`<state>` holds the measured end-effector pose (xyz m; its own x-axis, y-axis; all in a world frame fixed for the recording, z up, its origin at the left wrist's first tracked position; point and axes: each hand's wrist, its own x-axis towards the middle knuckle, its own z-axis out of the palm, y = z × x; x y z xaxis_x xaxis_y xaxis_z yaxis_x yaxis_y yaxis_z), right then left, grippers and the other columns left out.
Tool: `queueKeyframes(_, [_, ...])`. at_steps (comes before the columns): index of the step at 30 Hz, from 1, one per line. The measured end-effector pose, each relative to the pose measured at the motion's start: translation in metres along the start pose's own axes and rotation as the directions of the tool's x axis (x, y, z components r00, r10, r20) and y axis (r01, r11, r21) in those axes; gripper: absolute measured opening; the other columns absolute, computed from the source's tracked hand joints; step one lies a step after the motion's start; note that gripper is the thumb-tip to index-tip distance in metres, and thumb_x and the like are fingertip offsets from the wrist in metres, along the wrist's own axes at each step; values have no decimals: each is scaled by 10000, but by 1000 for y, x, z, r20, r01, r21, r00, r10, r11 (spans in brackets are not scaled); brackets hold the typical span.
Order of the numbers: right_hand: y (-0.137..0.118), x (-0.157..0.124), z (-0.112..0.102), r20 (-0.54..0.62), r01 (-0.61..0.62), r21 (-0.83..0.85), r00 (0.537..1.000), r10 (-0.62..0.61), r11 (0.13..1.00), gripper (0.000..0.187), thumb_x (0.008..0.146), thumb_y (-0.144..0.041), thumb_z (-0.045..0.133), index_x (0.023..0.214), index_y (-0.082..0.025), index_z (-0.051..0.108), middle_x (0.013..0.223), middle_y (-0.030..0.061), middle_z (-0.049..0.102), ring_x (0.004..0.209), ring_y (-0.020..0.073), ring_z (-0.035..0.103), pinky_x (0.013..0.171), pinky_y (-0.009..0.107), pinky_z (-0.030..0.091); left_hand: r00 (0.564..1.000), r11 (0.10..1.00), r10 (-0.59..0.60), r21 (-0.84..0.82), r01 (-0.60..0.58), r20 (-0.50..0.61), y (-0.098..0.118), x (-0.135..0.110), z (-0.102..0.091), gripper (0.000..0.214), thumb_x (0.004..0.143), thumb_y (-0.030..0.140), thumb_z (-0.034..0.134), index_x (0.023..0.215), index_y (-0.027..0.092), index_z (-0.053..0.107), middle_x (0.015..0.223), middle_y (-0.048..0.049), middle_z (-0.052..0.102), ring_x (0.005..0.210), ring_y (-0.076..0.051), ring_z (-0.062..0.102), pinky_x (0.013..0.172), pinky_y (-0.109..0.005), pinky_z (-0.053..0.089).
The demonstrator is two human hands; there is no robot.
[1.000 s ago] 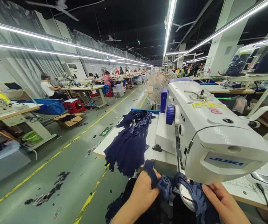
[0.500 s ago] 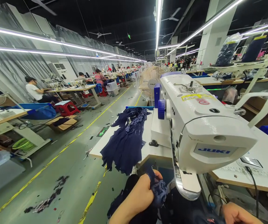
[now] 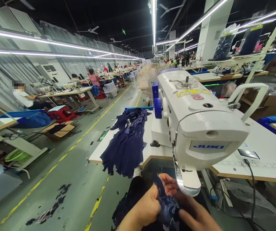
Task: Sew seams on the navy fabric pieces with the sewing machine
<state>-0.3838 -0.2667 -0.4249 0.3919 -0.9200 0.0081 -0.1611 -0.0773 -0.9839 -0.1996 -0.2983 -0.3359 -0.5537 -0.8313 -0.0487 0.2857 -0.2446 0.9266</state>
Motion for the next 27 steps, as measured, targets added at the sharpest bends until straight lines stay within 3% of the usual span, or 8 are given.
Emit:
queueKeyframes(4, [-37, 22, 27, 16, 120, 39, 993, -121, 992, 464, 771, -245, 555, 1225, -160, 515, 1140, 124, 638, 1048, 248, 593, 919, 348, 462, 1000, 997, 7, 77, -9, 28, 2, -7, -2, 541, 749, 60, 678, 1216, 245, 477, 1260, -100, 496, 1223, -239, 461, 1090, -444, 276])
queueKeyframes(8, [-46, 12, 8, 27, 36, -104, 999, -33, 994, 217, 832, -354, 532, 929, -184, 625, 854, 57, 666, 780, 195, 602, 738, 277, 494, 999, 968, -54, 246, 50, 8, 15, -13, -13, 658, 814, 112, 605, 1386, 299, 338, 1344, -108, 419, 1241, -255, 453, 1021, -437, 380])
queueKeyframes(11, [-51, 3, -9, 28, -18, -23, 999, 19, 1000, 317, 878, -452, 482, 908, -194, 664, 916, 47, 674, 904, 216, 595, 865, 305, 459, 994, 923, -85, 382, 50, 75, 23, -16, -16, 680, 849, 127, 544, 1432, 332, 259, 1399, -83, 395, 1250, -240, 449, 1014, -414, 392])
queueKeyframes(15, [-57, -4, -14, -3, -196, 328, 978, 208, 924, 500, 791, -612, 549, 1030, -194, 684, 1027, 67, 677, 1121, 271, 538, 1032, 375, 352, 991, 855, -108, 516, 55, 73, 30, -16, -11, 628, 873, 214, 549, 1431, 306, 276, 1392, -64, 443, 1227, -206, 467, 1051, -362, 347])
queueKeyframes(19, [-54, -8, -17, -75, -233, 517, 946, 315, 824, 593, 702, -669, 611, 1041, -188, 681, 1046, 92, 675, 1148, 291, 530, 1022, 391, 358, 1000, 598, -14, 801, 8, 1, 30, -14, -12, 188, 864, 247, 553, 1007, 190, 661, 936, -51, 670, 881, -175, 603, 812, -255, 447])
queueKeyframes(21, [-52, -10, -19, -4, -223, 513, 965, 262, 829, 540, 675, -632, 667, 1001, -202, 687, 1015, 74, 672, 1086, 265, 559, 977, 343, 396, 995, 426, 98, 904, -41, -1, 28, -14, -16, 146, 844, 199, 544, 761, 158, 656, 722, -38, 630, 682, -149, 566, 645, -232, 419])
queueKeyframes(23, [-53, -12, -17, 88, -244, 501, 969, 232, 830, 472, 657, -603, 703, 910, -205, 693, 849, 36, 666, 890, 209, 606, 843, 282, 461, 978, 342, 198, 931, -131, 65, 24, -16, -17, 100, 810, 173, 557, 748, 153, 633, 723, -47, 599, 680, -149, 540, 634, -230, 400])
queueKeyframes(27, [-65, -14, -9, 48, -296, 654, 935, 352, 696, 470, 617, -577, 750, 852, -173, 703, 745, 18, 627, 778, 168, 594, 762, 248, 463, 974, 534, 89, 816, -222, 207, 13, -19, -9, 342, 761, 294, 650, 1075, 186, 571, 917, -67, 570, 781, -154, 527, 715, -230, 421])
